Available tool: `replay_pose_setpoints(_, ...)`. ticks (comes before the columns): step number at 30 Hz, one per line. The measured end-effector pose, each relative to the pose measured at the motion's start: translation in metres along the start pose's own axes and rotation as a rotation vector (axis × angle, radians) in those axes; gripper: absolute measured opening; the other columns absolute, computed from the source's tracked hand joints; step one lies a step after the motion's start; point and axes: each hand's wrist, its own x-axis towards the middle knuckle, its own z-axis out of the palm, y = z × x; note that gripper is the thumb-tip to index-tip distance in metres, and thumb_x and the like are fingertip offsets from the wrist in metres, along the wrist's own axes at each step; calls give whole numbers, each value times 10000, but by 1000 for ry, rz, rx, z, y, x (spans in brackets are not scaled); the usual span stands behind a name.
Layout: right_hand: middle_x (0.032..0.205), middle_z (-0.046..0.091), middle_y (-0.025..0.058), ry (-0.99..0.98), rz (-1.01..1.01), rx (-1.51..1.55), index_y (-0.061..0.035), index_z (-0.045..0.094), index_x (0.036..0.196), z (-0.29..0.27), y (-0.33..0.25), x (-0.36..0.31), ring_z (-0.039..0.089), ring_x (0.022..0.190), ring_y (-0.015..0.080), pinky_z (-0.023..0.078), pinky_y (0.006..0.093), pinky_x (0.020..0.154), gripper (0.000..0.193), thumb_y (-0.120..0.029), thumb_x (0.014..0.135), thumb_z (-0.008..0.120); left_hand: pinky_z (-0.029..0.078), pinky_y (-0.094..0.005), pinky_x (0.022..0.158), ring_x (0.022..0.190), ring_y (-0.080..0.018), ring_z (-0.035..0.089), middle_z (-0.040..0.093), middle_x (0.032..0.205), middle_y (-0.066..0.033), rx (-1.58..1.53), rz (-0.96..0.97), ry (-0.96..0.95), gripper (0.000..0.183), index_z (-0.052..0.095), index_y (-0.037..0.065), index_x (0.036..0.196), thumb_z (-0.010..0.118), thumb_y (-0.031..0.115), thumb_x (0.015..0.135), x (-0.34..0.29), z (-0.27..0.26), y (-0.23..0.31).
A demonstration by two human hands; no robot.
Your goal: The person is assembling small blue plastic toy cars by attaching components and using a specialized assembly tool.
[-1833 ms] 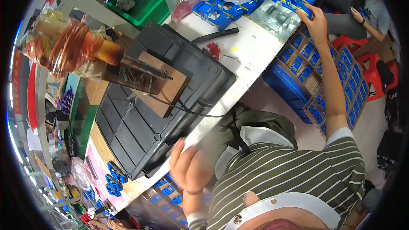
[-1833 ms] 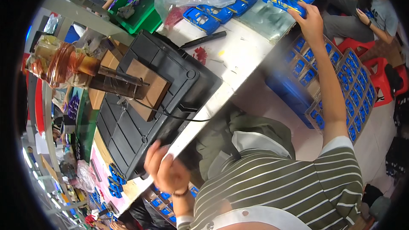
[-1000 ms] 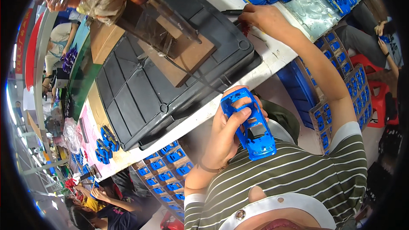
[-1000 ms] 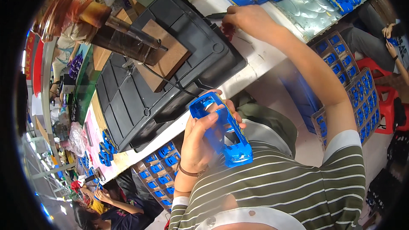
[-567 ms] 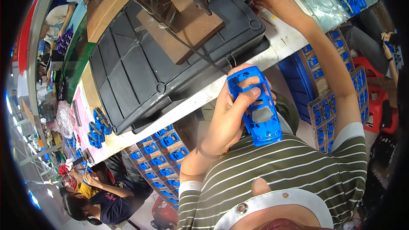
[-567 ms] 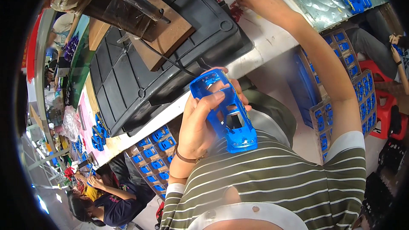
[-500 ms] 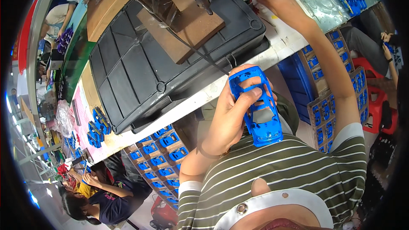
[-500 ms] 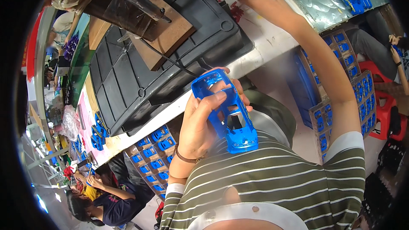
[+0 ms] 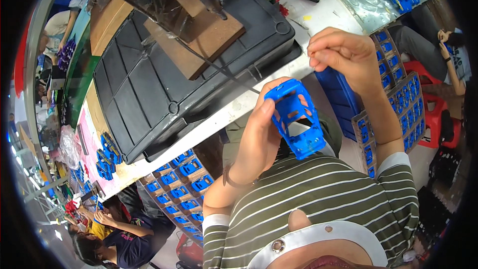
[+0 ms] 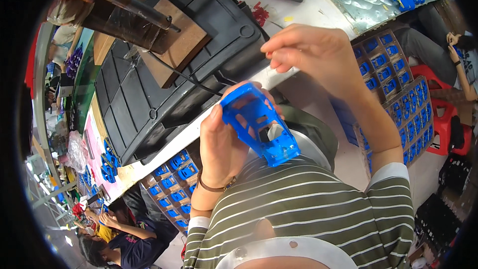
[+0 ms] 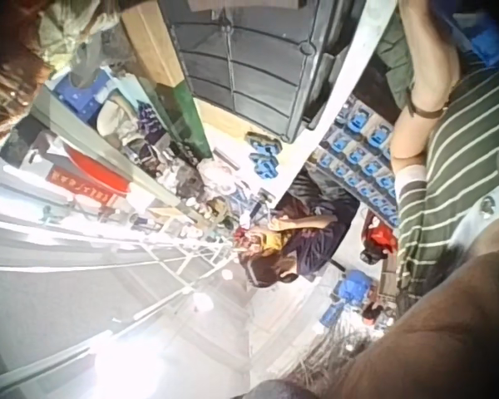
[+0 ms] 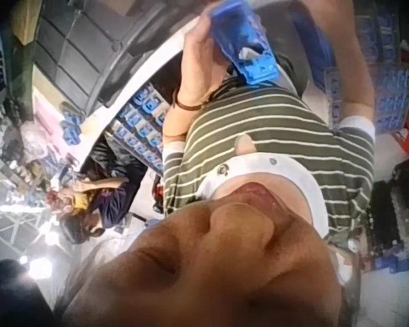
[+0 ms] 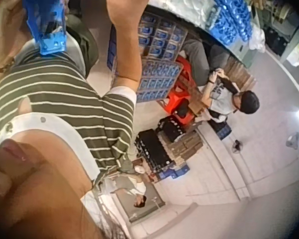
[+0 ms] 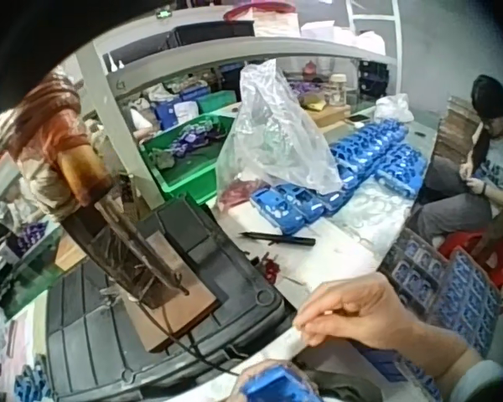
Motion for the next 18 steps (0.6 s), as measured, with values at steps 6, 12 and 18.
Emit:
replay_pose_setpoints(6, 849, 636, 177, 7, -157, -40, 72, 588, 906, 8, -15, -18, 657, 740, 183, 525, 229, 610, 141, 137, 782, 606, 413, -352, 909, 1001, -222, 528, 514, 1082, -163, 445, 334, 8, 621, 459, -17, 1119, 469, 542, 847, -7, 0, -2)
replay_pose_setpoints(12, 822, 638, 183, -25, -98, 7, 73, 598, 877, 11, -21, -31, 657, 698, 184, 527, 233, 570, 130, 137, 766, 624, 399, -322, 856, 956, -219, 502, 492, 1063, -153, 645, 524, -41, 536, 527, -34, 1088, 525, 420, 804, -7, -6, -8)
replay_pose_setpoints(18, 813, 634, 173, -47, -18, 58, 66, 604, 874, 16, -24, -39, 650, 674, 172, 522, 220, 554, 137, 142, 762, 622, 425, -332, 786, 864, -249, 532, 523, 980, -173, 707, 688, -40, 483, 573, -51, 1013, 568, 367, 771, -5, -6, -12)
